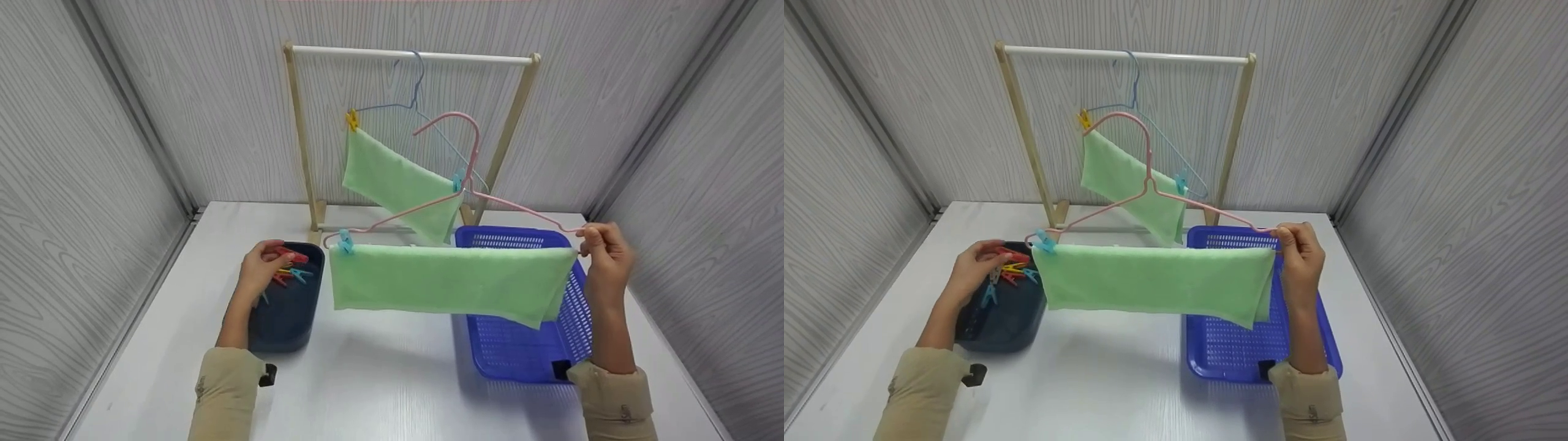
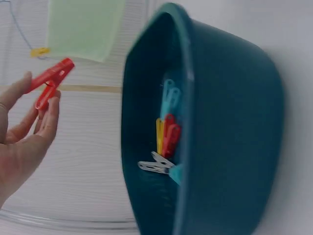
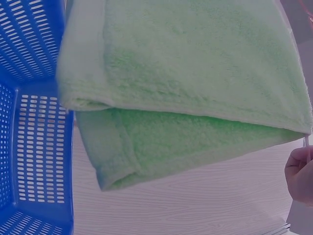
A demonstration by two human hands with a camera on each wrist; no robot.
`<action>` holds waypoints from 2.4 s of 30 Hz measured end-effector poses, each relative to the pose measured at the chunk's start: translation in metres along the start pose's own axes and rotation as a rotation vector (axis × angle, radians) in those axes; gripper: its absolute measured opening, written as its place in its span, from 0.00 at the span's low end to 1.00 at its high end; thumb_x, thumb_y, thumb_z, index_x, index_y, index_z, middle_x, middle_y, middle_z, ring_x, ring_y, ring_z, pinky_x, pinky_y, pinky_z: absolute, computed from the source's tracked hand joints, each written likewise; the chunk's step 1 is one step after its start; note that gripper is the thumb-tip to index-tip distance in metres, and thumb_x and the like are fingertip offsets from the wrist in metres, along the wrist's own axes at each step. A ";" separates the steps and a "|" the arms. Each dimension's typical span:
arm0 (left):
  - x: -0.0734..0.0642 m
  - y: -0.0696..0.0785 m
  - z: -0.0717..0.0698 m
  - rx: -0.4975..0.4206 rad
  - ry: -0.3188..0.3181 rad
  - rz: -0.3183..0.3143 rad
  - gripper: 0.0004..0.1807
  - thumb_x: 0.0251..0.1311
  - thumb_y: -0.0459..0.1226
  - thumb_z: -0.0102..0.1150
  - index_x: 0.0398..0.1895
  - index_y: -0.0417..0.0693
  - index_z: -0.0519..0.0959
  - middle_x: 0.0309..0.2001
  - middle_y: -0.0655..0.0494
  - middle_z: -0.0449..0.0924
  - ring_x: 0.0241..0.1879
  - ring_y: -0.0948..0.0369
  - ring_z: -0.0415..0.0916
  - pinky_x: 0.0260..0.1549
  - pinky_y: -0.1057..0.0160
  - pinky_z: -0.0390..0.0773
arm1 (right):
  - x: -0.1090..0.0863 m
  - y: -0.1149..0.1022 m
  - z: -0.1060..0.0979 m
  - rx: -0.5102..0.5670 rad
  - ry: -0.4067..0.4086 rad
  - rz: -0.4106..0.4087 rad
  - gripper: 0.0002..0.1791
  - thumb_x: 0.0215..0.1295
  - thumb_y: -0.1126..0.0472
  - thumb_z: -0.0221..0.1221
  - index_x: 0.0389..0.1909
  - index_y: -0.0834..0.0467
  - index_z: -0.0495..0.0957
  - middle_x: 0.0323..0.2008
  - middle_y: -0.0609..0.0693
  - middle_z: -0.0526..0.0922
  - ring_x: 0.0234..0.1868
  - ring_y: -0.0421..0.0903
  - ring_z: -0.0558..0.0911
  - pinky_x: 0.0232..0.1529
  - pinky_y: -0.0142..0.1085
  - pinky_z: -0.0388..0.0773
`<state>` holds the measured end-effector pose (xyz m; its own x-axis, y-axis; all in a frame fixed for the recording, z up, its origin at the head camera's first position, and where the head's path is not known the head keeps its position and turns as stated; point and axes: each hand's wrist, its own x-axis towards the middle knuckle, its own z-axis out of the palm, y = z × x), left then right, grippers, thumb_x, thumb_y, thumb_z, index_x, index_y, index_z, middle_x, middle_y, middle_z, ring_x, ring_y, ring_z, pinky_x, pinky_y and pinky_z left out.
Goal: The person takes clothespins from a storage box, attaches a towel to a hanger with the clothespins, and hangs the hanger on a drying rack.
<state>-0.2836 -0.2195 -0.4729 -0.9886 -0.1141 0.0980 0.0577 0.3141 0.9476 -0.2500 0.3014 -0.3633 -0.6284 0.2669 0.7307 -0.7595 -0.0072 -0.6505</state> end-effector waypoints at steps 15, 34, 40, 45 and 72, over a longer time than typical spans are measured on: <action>-0.022 0.062 0.000 -0.247 0.101 0.239 0.24 0.58 0.39 0.60 0.56 0.37 0.73 0.49 0.46 0.76 0.47 0.60 0.73 0.47 0.69 0.72 | 0.001 -0.001 0.003 0.087 0.021 0.014 0.08 0.62 0.77 0.50 0.26 0.80 0.71 0.24 0.54 0.71 0.22 0.43 0.65 0.24 0.29 0.64; -0.058 0.121 0.006 -0.334 -0.041 0.404 0.21 0.56 0.30 0.61 0.53 0.34 0.73 0.47 0.45 0.76 0.47 0.53 0.73 0.46 0.64 0.74 | 0.000 -0.002 0.004 0.044 0.024 0.010 0.08 0.63 0.76 0.51 0.28 0.79 0.71 0.24 0.53 0.72 0.23 0.43 0.66 0.25 0.28 0.66; -0.063 0.127 0.013 -0.333 -0.077 0.427 0.20 0.55 0.28 0.61 0.53 0.34 0.73 0.47 0.45 0.76 0.47 0.53 0.74 0.46 0.63 0.74 | 0.000 -0.002 0.005 0.055 0.027 0.002 0.08 0.63 0.76 0.51 0.27 0.79 0.71 0.24 0.53 0.73 0.23 0.42 0.66 0.24 0.28 0.66; -0.066 0.129 0.018 -0.313 -0.104 0.450 0.21 0.54 0.27 0.61 0.53 0.34 0.73 0.48 0.45 0.76 0.48 0.53 0.73 0.48 0.63 0.72 | 0.000 -0.001 0.006 0.079 0.030 0.001 0.09 0.62 0.76 0.51 0.26 0.80 0.71 0.24 0.54 0.71 0.22 0.42 0.65 0.23 0.27 0.65; -0.082 0.158 0.032 -0.319 -0.200 0.569 0.21 0.51 0.24 0.62 0.50 0.31 0.74 0.44 0.43 0.76 0.45 0.53 0.74 0.46 0.60 0.74 | -0.003 0.002 0.007 0.009 0.020 0.015 0.09 0.63 0.76 0.51 0.26 0.78 0.71 0.22 0.54 0.67 0.23 0.43 0.66 0.25 0.29 0.63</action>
<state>-0.1978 -0.1298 -0.3407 -0.7973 0.1727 0.5783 0.5836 -0.0235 0.8117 -0.2504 0.2938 -0.3653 -0.6365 0.2862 0.7162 -0.7513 -0.0203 -0.6596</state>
